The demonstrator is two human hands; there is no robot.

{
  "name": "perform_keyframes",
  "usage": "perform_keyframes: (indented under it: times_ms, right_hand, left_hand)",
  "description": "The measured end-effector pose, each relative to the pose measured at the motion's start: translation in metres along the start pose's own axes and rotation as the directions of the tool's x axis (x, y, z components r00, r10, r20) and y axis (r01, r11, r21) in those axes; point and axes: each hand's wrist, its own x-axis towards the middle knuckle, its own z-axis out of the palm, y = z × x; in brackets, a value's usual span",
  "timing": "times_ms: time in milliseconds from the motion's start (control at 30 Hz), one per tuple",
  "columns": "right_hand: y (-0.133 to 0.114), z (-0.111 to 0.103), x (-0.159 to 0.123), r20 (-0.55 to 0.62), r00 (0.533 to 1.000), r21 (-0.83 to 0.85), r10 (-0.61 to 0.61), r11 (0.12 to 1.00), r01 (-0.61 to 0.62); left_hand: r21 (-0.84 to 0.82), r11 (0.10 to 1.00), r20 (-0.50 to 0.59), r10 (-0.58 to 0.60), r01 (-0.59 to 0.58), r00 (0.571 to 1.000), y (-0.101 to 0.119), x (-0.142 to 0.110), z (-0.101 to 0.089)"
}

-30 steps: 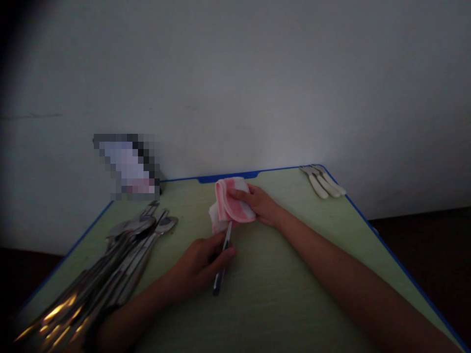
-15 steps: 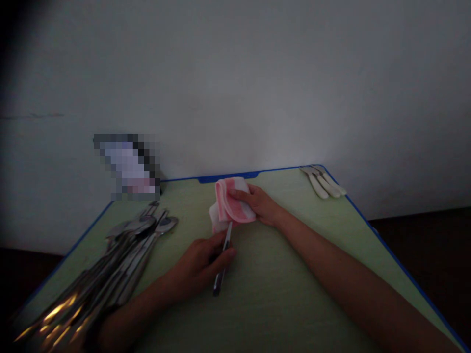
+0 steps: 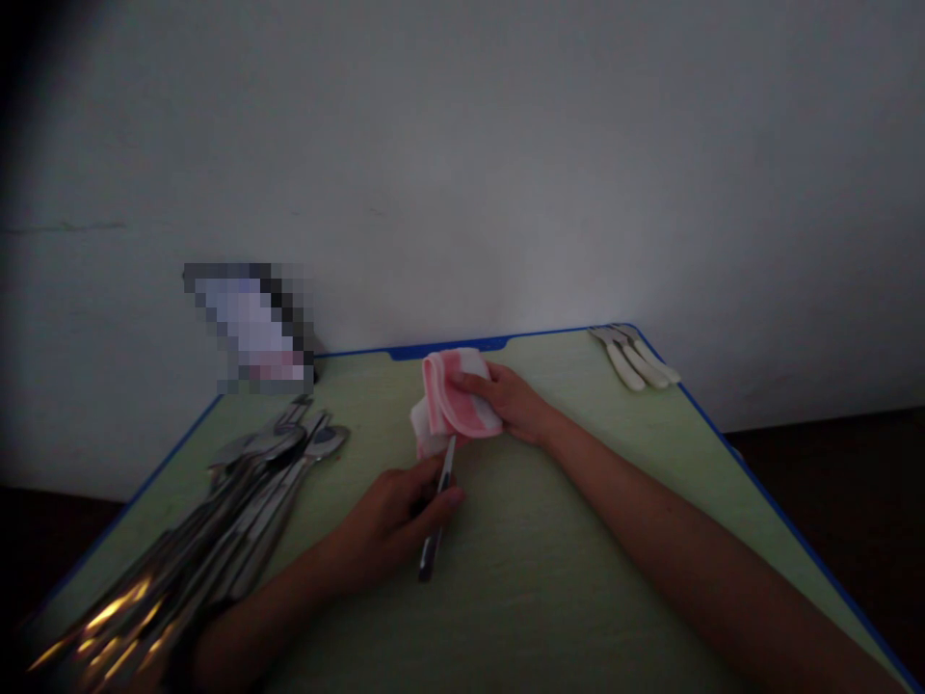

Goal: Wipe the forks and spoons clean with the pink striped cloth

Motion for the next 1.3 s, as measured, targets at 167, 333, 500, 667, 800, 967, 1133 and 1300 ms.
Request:
perform_keyframes:
  times_ms: [167,333,500,667,800,967,1133,1300]
  right_hand:
    - [-0.0001,0.0004,-0.0008,-0.004,1.0,-0.003,0.0,1.0,0.0]
    - [0.0013,-0.0015,0.001,0.001,1.0,-0.009,0.008,1.0,-0.008]
    - [0.0016,-0.0021,0.0018,-0.003,1.0,-0.002,0.004,1.0,-0.004]
    - [0.0002,-0.0006,0.0006,0.005,1.0,-0.002,0.012,1.0,-0.012]
    - [-0.0002,0.0002,0.0002,-0.007,1.0,-0.002,0.01,1.0,-0.01]
    - [-0.0004,0.0007,-0.0003,0.018,1.0,0.011,-0.002,1.0,0.002]
    - [0.0006,0.0,0.0005,0.005,1.0,0.001,-0.002,1.0,0.002]
    - [0.0017,-0.0004,0.001,0.014,1.0,-0.004,-0.005,1.0,0.005]
  left_hand:
    - [-0.009,1.0,0.004,-0.007,0.007,1.0,0.0014,-0.0002,0.001]
    - [-0.003,1.0,-0.004,-0.011,0.011,1.0,0.0012,0.0004,0.0003]
    - [-0.002,1.0,0.002,-0.002,0.002,1.0,0.0002,0.0002,0.0006]
    - [-0.001,1.0,0.009,-0.014,0.014,1.0,0.0008,-0.0002,0.0012]
    - [-0.009,1.0,0.008,-0.003,0.004,1.0,0.0005,0.0002,0.0006]
    - [-0.024,1.0,-0.005,0.003,-0.003,1.0,0.0007,0.0004,-0.0004]
    - [-0.013,1.0,-0.012,0.002,-0.002,1.0,0.0019,0.0007,-0.0006]
    - [-0.001,1.0,-0.006,0.0,0.0,1.0,0.0016,0.0005,0.0004]
